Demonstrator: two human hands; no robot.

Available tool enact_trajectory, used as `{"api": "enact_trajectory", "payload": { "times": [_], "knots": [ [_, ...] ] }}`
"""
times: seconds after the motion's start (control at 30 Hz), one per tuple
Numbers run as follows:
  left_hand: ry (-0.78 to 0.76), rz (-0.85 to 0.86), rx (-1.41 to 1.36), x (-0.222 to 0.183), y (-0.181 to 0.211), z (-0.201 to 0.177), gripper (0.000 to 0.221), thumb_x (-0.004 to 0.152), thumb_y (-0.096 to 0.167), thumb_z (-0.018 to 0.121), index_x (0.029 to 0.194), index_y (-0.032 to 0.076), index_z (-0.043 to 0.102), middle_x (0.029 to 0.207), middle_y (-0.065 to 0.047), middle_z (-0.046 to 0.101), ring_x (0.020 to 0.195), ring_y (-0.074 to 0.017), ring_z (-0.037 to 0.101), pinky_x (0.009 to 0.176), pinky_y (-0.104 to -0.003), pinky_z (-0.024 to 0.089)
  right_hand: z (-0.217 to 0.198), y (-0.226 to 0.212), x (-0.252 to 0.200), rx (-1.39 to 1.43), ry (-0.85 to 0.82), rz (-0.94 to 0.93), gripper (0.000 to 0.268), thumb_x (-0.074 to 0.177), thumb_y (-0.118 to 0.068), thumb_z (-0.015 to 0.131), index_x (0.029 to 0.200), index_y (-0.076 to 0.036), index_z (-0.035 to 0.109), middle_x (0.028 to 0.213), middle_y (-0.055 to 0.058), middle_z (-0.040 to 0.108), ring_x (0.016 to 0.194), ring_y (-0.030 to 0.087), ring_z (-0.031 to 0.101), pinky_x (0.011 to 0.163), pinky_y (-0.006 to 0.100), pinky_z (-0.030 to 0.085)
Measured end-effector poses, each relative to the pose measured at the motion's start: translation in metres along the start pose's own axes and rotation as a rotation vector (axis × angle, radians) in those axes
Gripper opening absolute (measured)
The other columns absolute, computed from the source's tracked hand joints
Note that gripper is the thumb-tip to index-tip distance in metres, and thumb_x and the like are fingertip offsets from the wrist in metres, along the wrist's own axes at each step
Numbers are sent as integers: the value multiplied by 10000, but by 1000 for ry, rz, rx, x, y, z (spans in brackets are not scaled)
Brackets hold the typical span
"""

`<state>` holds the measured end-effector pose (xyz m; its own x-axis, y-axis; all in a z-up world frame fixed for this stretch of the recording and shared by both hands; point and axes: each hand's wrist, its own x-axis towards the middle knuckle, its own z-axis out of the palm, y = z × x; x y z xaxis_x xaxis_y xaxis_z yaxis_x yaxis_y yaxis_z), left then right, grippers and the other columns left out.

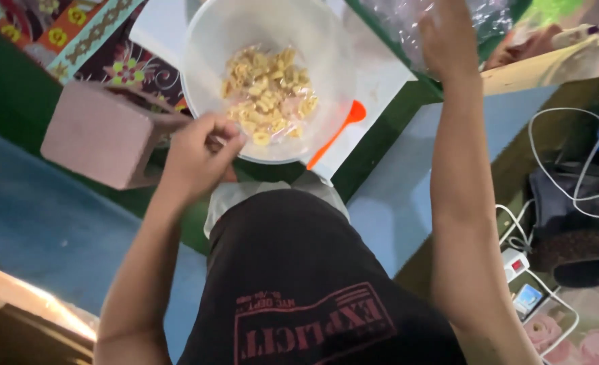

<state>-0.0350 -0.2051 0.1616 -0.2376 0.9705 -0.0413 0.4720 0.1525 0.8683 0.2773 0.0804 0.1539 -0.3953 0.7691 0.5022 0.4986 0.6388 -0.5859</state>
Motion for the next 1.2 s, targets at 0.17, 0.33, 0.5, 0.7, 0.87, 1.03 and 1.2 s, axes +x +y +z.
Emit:
{"api": "enact_trajectory", "payload": {
  "times": [0.17, 0.33, 0.5, 0.7, 0.87, 1.03, 1.2],
  "knots": [
    [-6, 129, 139, 53, -11, 17, 96, 916, 62, 707, 949, -4, 646, 859, -117, 669, 724, -239, 617, 671, -345, 500, -15, -11, -26, -194, -79, -149, 467, 1007, 85, 784, 1407, 73, 544, 1386, 290, 600, 1220, 515, 590, 1043, 511, 446],
    [-332, 133, 1088, 126, -127, 66, 142, 818, 73, 671, 922, 96, 764, 923, -158, 736, 782, -409, 710, 666, -504, 558, -26, -61, -93, -17, 12, -111, 226, 859, 136, 756, 1076, 103, 701, 1302, 232, 598, 1247, 424, 563, 1093, 512, 472],
    [-771, -102, 1354, 163, -168, 94, 520, 691, 322, 895, 1167, 153, 771, 1067, -82, 781, 934, -297, 732, 789, -452, 565, -7, -53, -185, 64, -43, 233, 157, 862, 72, 758, 1014, 36, 742, 1293, 181, 635, 1283, 349, 581, 1049, 431, 510],
    [-934, -479, 888, 188, -194, 95, 188, 928, 148, 707, 974, -25, 766, 830, -145, 770, 706, -261, 716, 695, -362, 570, -3, -64, -226, 93, -46, 461, 144, 842, 62, 760, 977, 18, 739, 1204, 149, 689, 1101, 280, 662, 948, 366, 534],
    [-941, -144, 995, 191, -214, 110, 402, 812, 323, 763, 490, 96, 687, 485, 30, 601, 503, -170, 566, 684, -306, 553, 14, -76, -211, 135, -75, 445, 154, 840, 58, 746, 990, 21, 742, 1203, 146, 693, 1085, 272, 668, 939, 353, 536],
    [-340, 61, 736, 159, -172, 117, 187, 932, 117, 645, 933, -37, 751, 838, -209, 701, 856, -440, 750, 763, -543, 605, 44, -88, -187, 218, -94, 241, 168, 857, -76, 849, 1016, -113, 808, 1010, 96, 774, 836, 285, 743, 716, 360, 603],
    [-304, -11, 285, 92, -50, 60, 171, 942, 200, 684, 951, 61, 783, 833, -152, 754, 894, -377, 739, 838, -483, 577, 59, -132, -145, 424, -293, 433, 554, 845, -46, 814, 1361, -52, 611, 1284, 182, 657, 782, 250, 714, 650, 310, 579]
  ]
}}
